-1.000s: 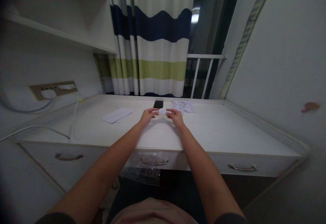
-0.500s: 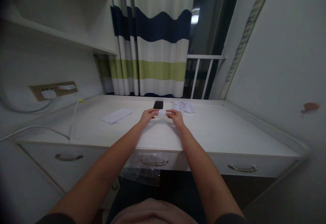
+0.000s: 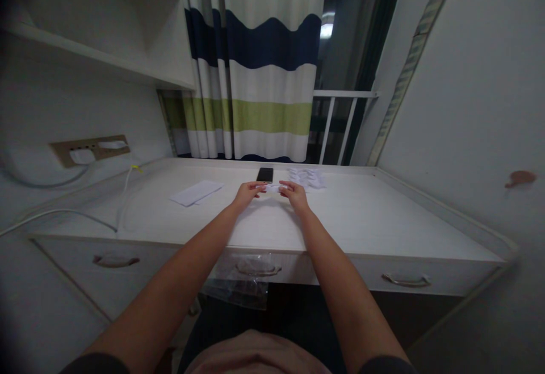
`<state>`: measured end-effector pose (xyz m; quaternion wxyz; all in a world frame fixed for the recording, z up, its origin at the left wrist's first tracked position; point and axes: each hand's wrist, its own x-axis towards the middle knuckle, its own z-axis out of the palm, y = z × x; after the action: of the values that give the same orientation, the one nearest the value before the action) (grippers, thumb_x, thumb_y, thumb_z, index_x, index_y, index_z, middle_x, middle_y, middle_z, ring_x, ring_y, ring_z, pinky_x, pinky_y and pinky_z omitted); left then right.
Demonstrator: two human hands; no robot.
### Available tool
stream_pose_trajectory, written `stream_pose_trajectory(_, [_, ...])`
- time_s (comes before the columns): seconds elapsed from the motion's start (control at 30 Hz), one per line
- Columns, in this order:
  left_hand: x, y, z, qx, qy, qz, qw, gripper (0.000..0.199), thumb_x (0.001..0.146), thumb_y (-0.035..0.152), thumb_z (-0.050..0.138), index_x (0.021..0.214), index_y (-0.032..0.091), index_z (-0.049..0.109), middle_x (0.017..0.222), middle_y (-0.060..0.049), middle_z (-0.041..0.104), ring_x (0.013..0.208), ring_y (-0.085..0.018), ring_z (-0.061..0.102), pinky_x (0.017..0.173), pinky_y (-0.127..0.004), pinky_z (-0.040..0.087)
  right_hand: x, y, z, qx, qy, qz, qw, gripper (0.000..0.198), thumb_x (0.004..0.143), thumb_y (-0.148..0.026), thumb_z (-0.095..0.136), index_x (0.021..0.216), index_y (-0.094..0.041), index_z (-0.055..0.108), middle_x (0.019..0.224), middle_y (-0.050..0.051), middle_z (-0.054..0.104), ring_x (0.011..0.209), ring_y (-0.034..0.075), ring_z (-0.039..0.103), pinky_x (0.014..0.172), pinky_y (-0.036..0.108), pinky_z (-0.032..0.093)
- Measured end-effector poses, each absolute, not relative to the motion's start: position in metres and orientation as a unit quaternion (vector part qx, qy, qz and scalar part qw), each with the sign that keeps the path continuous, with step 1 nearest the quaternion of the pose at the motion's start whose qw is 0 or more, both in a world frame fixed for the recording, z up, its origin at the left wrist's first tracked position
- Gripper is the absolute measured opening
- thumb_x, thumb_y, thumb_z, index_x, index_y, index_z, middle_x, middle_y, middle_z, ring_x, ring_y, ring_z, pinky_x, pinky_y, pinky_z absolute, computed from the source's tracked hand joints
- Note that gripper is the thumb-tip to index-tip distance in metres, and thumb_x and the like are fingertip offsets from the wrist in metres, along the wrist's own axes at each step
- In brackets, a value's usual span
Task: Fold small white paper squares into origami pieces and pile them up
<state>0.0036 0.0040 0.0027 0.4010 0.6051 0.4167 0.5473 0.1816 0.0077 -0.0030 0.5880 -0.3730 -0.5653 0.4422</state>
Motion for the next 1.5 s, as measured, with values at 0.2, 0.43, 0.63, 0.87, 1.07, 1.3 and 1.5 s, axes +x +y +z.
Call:
stream_pose_trajectory(0.2, [0.0033,0.002,0.0041,0.61,0.414,0.548,0.395,0.027,0.068,0.027,0.065,0.091,0.014,0.07,0.083,-0.009,0.07,0.076,-0.017,0.064,0.057,-0.022,0.043,0.181,0.0066,-0.0022,-0.381,-0.58,0.428,0.58,0.022,0.059,-0.03,0.073,0.077,-0.018,0.068,0.068,0.003,0.068,0.069,0.017,0.064,0.071,0.032,0.052])
stream_pose_trajectory(0.43, [0.0028,0.0038,0.003,0.615,0.414,0.541,0.397,0.027,0.067,0.028,0.064,0.09,0.014,0.069,0.085,-0.009,0.07,0.074,-0.016,0.064,0.056,-0.021,0.042,0.1822,0.0083,-0.0031,-0.386,-0.598,0.397,0.579,0.031,0.056,-0.039,0.071,0.076,-0.016,0.069,0.061,0.003,0.066,0.062,0.016,0.062,0.063,0.029,0.048])
stream_pose_trajectory(0.63, [0.0023,0.0052,0.0026,0.614,0.413,0.541,0.4,0.029,0.067,0.029,0.064,0.091,0.013,0.069,0.084,-0.009,0.069,0.072,-0.015,0.063,0.055,-0.021,0.042,0.1834,0.0111,-0.0042,-0.408,-0.616,0.345,0.579,0.032,0.058,-0.04,0.067,0.078,-0.016,0.071,0.057,0.001,0.063,0.056,0.012,0.053,0.055,0.026,0.041])
stream_pose_trajectory(0.87, [0.0022,0.0054,0.0021,0.611,0.411,0.55,0.394,0.028,0.066,0.03,0.065,0.088,0.013,0.069,0.081,-0.009,0.069,0.07,-0.014,0.062,0.052,-0.02,0.042,0.1837,0.0128,-0.0053,-0.433,-0.631,0.268,0.586,0.022,0.061,-0.037,0.066,0.073,-0.019,0.072,0.065,0.001,0.064,0.064,0.015,0.052,0.064,0.029,0.042])
stream_pose_trajectory(1.07, [0.0017,0.0078,0.0016,0.61,0.425,0.549,0.383,0.026,0.067,0.03,0.064,0.086,0.013,0.068,0.076,-0.007,0.068,0.07,-0.014,0.062,0.05,-0.018,0.041,0.1827,0.0111,-0.0054,-0.432,-0.642,0.209,0.598,0.013,0.062,-0.033,0.067,0.069,-0.023,0.071,0.071,0.002,0.065,0.075,0.018,0.055,0.078,0.034,0.041])
stream_pose_trajectory(1.3, [0.0029,0.0084,-0.0015,0.622,0.428,0.548,0.361,0.024,0.069,0.029,0.062,0.087,0.013,0.066,0.07,-0.006,0.066,0.068,-0.014,0.062,0.048,-0.017,0.039,0.1823,0.0113,-0.0048,-0.413,-0.655,0.235,0.588,0.012,0.063,-0.032,0.066,0.069,-0.022,0.07,0.074,0.002,0.067,0.076,0.018,0.057,0.08,0.033,0.042])
stream_pose_trajectory(1.5, [0.0028,0.0059,-0.0015,0.621,0.47,0.543,0.315,0.024,0.068,0.033,0.064,0.084,0.015,0.067,0.057,0.0,0.058,0.058,-0.012,0.055,0.052,-0.02,0.037,0.1823,0.014,-0.0058,-0.41,-0.644,0.253,0.594,0.016,0.062,-0.034,0.064,0.069,-0.021,0.07,0.075,0.002,0.067,0.075,0.017,0.057,0.075,0.032,0.043])
